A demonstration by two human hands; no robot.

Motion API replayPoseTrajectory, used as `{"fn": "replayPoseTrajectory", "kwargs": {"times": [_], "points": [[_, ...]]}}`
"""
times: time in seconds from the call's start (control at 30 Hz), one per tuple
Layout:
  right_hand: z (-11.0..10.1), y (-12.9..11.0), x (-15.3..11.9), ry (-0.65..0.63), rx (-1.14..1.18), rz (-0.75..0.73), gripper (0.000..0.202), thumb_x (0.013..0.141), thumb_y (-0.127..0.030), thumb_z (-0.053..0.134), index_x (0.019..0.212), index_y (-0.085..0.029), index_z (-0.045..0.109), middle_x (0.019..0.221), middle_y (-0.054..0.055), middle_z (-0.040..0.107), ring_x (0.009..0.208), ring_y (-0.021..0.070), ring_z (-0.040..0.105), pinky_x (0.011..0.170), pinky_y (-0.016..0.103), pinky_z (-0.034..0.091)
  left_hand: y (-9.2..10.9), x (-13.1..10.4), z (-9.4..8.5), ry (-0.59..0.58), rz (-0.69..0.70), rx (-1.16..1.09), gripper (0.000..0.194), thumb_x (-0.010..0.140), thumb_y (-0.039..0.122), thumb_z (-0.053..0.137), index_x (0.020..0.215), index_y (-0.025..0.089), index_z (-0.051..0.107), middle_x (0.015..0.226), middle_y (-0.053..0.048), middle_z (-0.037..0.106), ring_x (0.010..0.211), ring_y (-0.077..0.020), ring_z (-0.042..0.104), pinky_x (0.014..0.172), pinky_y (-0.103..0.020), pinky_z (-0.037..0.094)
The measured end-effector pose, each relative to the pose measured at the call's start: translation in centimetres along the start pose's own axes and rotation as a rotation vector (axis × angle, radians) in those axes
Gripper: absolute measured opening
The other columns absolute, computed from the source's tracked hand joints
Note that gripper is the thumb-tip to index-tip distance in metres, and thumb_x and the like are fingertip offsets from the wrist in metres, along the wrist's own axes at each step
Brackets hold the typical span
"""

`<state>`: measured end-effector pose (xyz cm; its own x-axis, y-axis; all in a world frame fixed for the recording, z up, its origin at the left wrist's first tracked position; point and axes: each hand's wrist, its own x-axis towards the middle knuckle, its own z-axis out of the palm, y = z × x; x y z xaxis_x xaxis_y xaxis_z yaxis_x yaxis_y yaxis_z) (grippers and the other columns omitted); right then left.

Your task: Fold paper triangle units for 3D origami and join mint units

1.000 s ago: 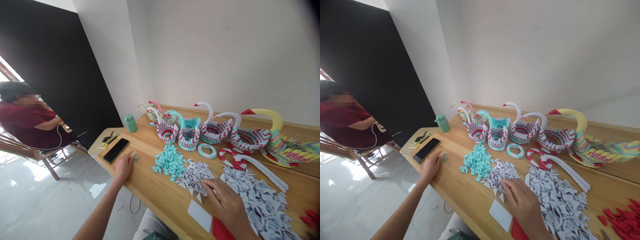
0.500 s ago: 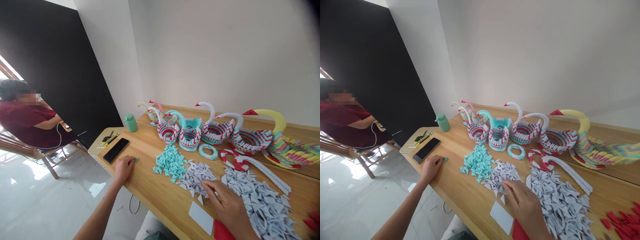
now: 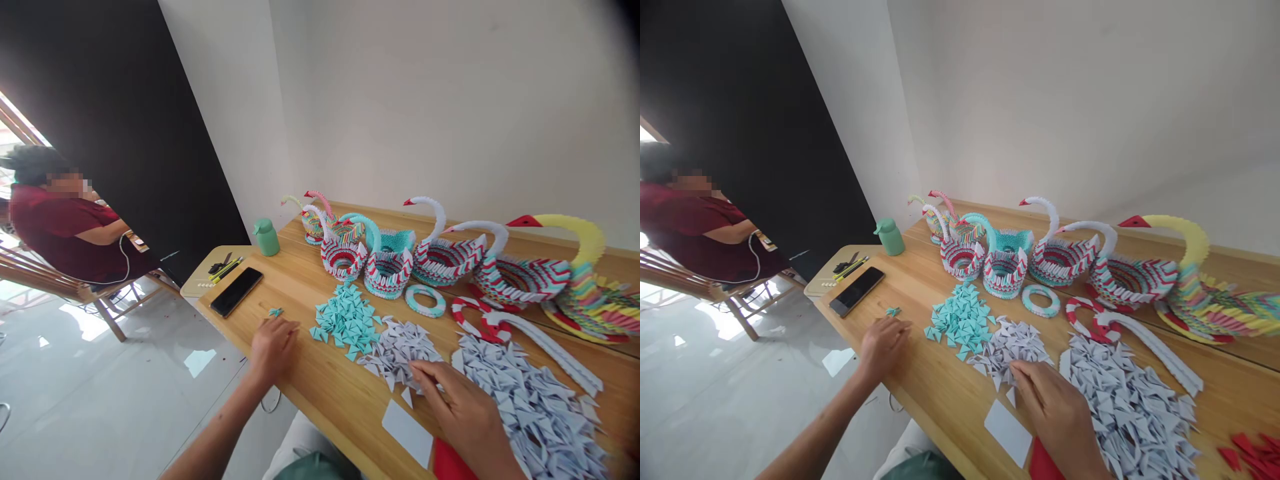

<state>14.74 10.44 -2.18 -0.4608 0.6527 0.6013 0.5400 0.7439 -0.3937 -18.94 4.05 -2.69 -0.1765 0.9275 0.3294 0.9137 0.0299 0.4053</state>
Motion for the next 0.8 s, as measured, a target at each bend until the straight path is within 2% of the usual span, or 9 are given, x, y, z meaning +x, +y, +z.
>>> {"fn": "replayPoseTrajectory", "kwargs": {"times": [0.03,0.13,0.33,0.47,0.63,0.73,0.8], "points": [[0.1,0.0,0.0,-0.005,0.002,0.007,0.015,0.094,-0.033,0.049,0.094,-0.025,0.062,0.083,0.001,0.072,0.075,0.018,0.07,0.069,0.028,0.053,0.8,0.0,0.2,-0.053,0.042,-0.009,0.025,0.089,0.03,0.05,0.102,0.022,0.07,0.086,-0.008,0.07,0.085,-0.0234,0.062,0.08,-0.035,0.042],[0.1,-0.2,-0.1,-0.003,0.016,0.06,0.019,0.095,-0.035,0.046,0.093,-0.025,0.062,0.082,0.002,0.072,0.074,0.0184,0.07,0.069,0.029,0.053,2.2,0.6,0.7,-0.159,0.051,-0.01,0.029,0.085,0.036,0.059,0.108,0.021,0.068,0.093,-0.01,0.067,0.09,-0.0266,0.059,0.08,-0.036,0.042],[0.0,-0.4,-0.1,-0.005,0.043,0.068,0.018,0.094,-0.034,0.049,0.092,-0.024,0.064,0.081,0.002,0.072,0.073,0.0186,0.07,0.068,0.029,0.054,2.6,1.9,0.8,-0.265,0.056,0.007,0.025,0.087,0.036,0.057,0.106,0.024,0.068,0.093,-0.007,0.064,0.09,-0.0242,0.057,0.081,-0.034,0.04],[0.1,-0.4,-0.2,-0.038,0.063,0.077,0.016,0.094,-0.032,0.048,0.095,-0.024,0.063,0.083,0.002,0.071,0.075,0.0184,0.069,0.07,0.029,0.053,3.0,2.3,0.6,-0.329,0.056,0.012,0.021,0.084,0.034,0.06,0.1,0.022,0.067,0.091,-0.007,0.064,0.089,-0.0241,0.058,0.079,-0.033,0.039],[0.1,-0.3,-0.4,-0.073,0.08,0.094,0.016,0.095,-0.032,0.048,0.096,-0.025,0.062,0.084,0.002,0.071,0.077,0.0185,0.068,0.071,0.029,0.052,2.6,2.5,0.2,-0.317,0.001,-0.099,0.012,0.08,0.03,0.063,0.085,0.019,0.065,0.086,-0.005,0.064,0.084,-0.0225,0.058,0.076,-0.032,0.04],[0.1,-0.2,-0.5,-0.079,0.1,0.116,0.016,0.094,-0.032,0.048,0.096,-0.025,0.063,0.084,0.002,0.071,0.077,0.0188,0.068,0.071,0.029,0.052,2.3,2.5,-0.5,-0.296,-0.091,-0.254,0.01,0.08,0.027,0.061,0.085,0.019,0.064,0.082,-0.004,0.065,0.079,-0.0206,0.058,0.072,-0.029,0.041],[0.1,-0.2,-0.5,-0.079,0.121,0.128,0.015,0.093,-0.032,0.049,0.095,-0.026,0.064,0.083,0.002,0.071,0.077,0.0191,0.068,0.071,0.029,0.052,2.9,2.2,-0.9,-0.271,-0.166,-0.366,0.012,0.08,0.028,0.061,0.087,0.018,0.063,0.081,-0.004,0.065,0.076,-0.0193,0.058,0.069,-0.028,0.042]]}}
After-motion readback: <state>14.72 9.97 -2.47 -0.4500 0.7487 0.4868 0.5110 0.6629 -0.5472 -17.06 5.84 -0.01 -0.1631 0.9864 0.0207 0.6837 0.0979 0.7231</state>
